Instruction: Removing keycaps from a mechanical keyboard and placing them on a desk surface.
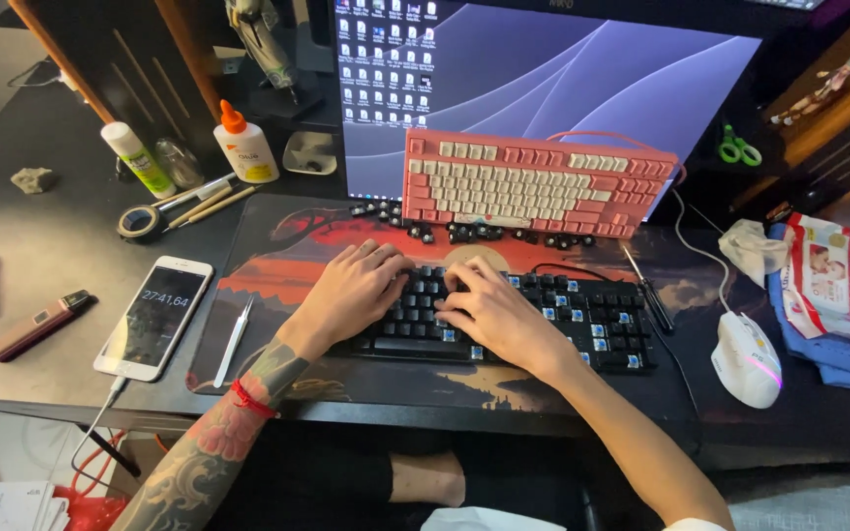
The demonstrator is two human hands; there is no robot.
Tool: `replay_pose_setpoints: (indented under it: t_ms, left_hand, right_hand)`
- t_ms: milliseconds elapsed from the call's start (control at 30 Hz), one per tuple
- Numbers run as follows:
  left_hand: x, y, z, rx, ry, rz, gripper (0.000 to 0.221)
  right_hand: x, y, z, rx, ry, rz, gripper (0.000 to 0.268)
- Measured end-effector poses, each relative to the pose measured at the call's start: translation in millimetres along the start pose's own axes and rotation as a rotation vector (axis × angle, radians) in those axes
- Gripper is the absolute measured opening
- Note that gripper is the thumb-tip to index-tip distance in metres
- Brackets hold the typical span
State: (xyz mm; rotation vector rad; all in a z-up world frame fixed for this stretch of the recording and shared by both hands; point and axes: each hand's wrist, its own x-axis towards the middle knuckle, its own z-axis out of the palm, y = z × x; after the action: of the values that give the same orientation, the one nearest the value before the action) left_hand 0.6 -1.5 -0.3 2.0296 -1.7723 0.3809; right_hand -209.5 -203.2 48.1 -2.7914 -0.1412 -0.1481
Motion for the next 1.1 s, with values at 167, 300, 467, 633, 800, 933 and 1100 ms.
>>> replay_pose_setpoints:
  t_ms: [167, 300, 467, 633, 800, 933, 1100]
  left_hand:
    - [-0.2, -2.5, 4.0, -0.003, -0.008, 0.006, 0.013]
    - [1.2, -2.9, 0.4, -0.026, -0.01, -0.008, 0.014]
    - [-0.8, -3.8, 4.3, -0.024, 0.02, 0.0, 0.013]
    - [-2.1, -6.9, 8.3, -0.015, 0.076, 0.006, 0.011]
    - [-1.5, -2.5, 8.6, 0.024, 0.184, 0.005, 0.013]
    - [4.3, 19.4, -9.4, -0.199, 0.297, -0.099, 0.041]
    - [6.1, 27.1, -9.1, -0.437, 0.426, -0.149, 0.04]
  right_hand:
    - [-3.5, 9.7, -10.8, 0.073, -0.058, 0.052, 0.044]
    - [17.6, 41.1, -12.3, 0.473, 0.077, 0.066, 0.023]
    - [69.2, 85.7, 14.7, 0.294, 0.174, 0.087, 0.02]
    - [111.6, 102.6, 41.0, 0.051, 0.054, 0.077, 0.028]
    - [107.9, 92.6, 33.3, 0.429, 0.103, 0.175, 0.033]
    - [81.3, 49.2, 4.9, 0.848, 0.168, 0.206, 0.034]
    - [58.9, 25.5, -4.5, 0.985, 0.239, 0.071, 0.02]
